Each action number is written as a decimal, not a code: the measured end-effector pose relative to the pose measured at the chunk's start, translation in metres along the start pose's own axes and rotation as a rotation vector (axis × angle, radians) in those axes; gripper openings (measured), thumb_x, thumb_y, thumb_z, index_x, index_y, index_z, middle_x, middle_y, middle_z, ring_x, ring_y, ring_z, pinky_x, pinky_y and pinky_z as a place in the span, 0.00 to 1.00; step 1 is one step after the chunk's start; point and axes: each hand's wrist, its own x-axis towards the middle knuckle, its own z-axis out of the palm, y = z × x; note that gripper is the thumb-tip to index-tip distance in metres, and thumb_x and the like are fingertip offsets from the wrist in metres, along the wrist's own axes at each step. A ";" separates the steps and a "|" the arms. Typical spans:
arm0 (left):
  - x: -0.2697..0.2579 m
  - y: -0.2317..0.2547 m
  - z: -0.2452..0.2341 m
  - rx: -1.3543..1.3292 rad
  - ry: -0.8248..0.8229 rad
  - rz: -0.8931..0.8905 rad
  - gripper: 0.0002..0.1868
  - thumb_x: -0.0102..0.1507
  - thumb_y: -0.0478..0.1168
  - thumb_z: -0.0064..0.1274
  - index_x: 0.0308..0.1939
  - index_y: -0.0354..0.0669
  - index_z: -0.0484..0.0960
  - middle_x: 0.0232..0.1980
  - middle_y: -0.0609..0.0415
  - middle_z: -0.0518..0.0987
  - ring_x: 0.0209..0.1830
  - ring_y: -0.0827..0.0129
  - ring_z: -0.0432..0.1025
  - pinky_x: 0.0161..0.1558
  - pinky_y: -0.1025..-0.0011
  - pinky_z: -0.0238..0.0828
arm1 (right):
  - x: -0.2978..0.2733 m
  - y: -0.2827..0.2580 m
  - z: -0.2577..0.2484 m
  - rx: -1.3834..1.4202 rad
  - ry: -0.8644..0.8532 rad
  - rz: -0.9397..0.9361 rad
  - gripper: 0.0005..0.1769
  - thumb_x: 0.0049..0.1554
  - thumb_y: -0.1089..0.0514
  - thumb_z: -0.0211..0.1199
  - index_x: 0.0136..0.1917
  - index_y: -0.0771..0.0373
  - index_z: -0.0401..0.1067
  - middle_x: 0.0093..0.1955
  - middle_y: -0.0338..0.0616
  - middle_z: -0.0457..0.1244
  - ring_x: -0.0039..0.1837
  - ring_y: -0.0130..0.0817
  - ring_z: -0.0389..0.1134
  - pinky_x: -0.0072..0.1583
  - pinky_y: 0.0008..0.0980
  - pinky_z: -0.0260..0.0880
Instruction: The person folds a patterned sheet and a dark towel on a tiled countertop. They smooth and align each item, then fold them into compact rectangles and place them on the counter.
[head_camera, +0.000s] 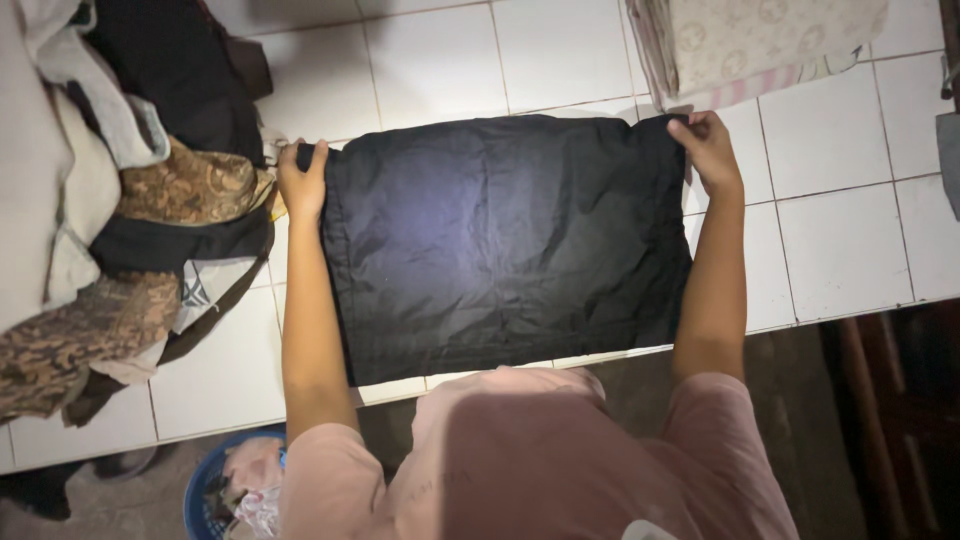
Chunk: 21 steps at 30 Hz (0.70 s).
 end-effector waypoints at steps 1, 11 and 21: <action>0.000 0.002 0.000 -0.080 -0.015 0.039 0.27 0.66 0.51 0.64 0.57 0.31 0.79 0.55 0.43 0.81 0.57 0.58 0.75 0.61 0.65 0.68 | -0.001 -0.004 0.000 -0.015 -0.035 0.029 0.14 0.62 0.61 0.71 0.54 0.59 0.66 0.52 0.38 0.67 0.55 0.24 0.68 0.60 0.25 0.69; 0.004 -0.017 0.004 0.177 0.224 0.282 0.23 0.73 0.43 0.62 0.61 0.28 0.72 0.57 0.33 0.78 0.59 0.42 0.73 0.61 0.56 0.66 | 0.007 0.005 0.001 -0.188 0.230 -0.066 0.10 0.63 0.63 0.72 0.52 0.64 0.70 0.41 0.36 0.66 0.44 0.28 0.63 0.47 0.28 0.63; 0.003 0.011 0.011 0.212 0.142 0.150 0.26 0.69 0.35 0.57 0.66 0.36 0.62 0.61 0.35 0.74 0.63 0.43 0.72 0.63 0.54 0.67 | 0.005 -0.012 0.063 -0.807 0.597 -0.406 0.17 0.58 0.64 0.68 0.58 0.69 0.67 0.54 0.58 0.67 0.57 0.57 0.68 0.57 0.49 0.67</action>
